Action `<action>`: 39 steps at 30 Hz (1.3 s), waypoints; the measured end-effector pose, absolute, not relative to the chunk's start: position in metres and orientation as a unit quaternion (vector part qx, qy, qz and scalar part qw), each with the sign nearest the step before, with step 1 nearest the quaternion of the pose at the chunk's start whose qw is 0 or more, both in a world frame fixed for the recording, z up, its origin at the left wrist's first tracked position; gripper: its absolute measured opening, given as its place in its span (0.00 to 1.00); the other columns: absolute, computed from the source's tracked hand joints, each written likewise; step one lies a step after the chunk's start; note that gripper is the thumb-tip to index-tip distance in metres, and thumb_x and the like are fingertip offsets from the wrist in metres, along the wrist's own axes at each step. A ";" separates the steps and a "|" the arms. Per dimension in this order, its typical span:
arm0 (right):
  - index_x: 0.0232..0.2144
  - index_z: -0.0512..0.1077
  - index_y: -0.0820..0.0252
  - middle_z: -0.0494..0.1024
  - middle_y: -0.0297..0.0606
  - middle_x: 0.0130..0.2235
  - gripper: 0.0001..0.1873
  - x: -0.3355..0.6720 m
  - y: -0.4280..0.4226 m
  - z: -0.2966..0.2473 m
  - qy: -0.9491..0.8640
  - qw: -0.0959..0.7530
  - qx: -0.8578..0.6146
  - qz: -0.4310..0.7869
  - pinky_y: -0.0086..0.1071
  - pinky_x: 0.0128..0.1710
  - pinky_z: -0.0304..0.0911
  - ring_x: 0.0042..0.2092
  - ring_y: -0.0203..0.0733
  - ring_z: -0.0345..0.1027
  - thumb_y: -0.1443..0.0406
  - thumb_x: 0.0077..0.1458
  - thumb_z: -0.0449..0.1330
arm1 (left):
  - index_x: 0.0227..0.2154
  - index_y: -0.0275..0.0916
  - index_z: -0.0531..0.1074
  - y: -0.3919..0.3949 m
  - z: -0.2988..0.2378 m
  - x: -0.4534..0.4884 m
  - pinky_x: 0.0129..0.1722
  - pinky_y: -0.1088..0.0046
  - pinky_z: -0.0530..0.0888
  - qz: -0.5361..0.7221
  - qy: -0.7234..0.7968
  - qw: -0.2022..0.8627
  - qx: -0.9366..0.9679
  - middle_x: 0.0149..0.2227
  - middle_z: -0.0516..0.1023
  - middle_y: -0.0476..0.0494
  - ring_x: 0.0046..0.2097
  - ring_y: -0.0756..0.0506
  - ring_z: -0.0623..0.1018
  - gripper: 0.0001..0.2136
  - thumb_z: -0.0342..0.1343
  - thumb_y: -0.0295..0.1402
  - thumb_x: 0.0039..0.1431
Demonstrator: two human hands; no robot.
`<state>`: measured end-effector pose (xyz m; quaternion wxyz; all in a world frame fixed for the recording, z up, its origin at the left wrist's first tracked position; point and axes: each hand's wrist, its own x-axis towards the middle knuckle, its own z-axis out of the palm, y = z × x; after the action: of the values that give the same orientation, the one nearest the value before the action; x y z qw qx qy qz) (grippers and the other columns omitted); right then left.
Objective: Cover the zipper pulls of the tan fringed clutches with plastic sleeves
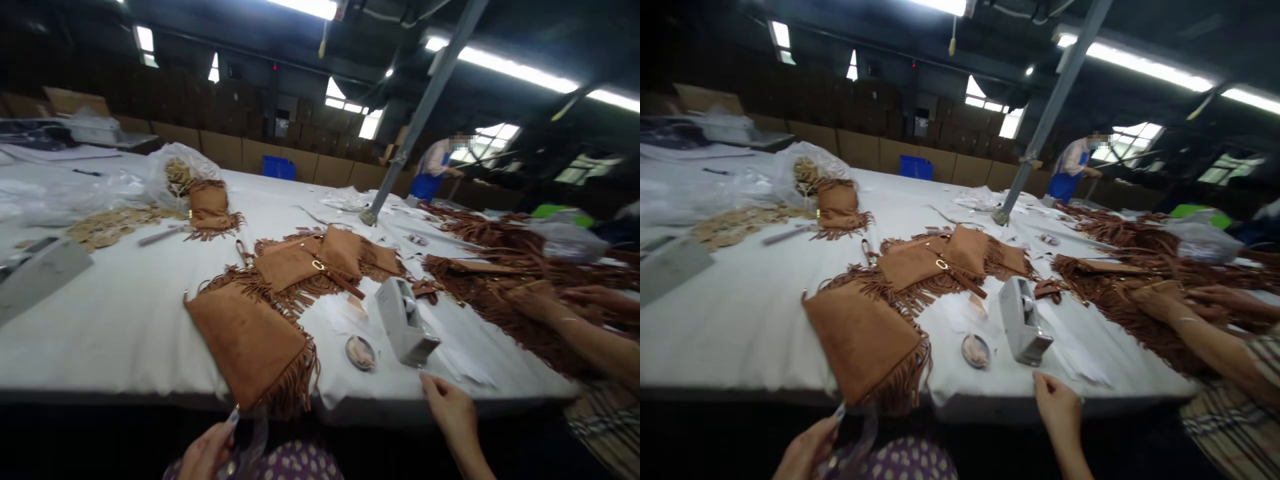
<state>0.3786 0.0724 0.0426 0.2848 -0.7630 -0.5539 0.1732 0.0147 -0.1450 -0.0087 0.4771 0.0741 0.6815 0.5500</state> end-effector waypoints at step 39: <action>0.12 0.62 0.60 0.58 0.26 0.12 0.30 0.087 -0.068 -0.023 -0.522 0.228 -0.447 0.690 0.26 0.16 0.42 0.16 0.28 0.47 0.41 0.34 0.65 | 0.26 0.40 0.70 -0.156 -0.011 0.007 0.28 0.74 0.63 0.511 0.740 0.312 0.308 0.23 0.73 0.48 0.28 0.47 0.71 0.16 0.46 0.45 0.60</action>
<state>0.0866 -0.0682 -0.0227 0.2280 -0.4472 -0.5221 0.6895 0.0067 -0.1559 -0.0112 0.3117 0.3084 0.7397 0.5105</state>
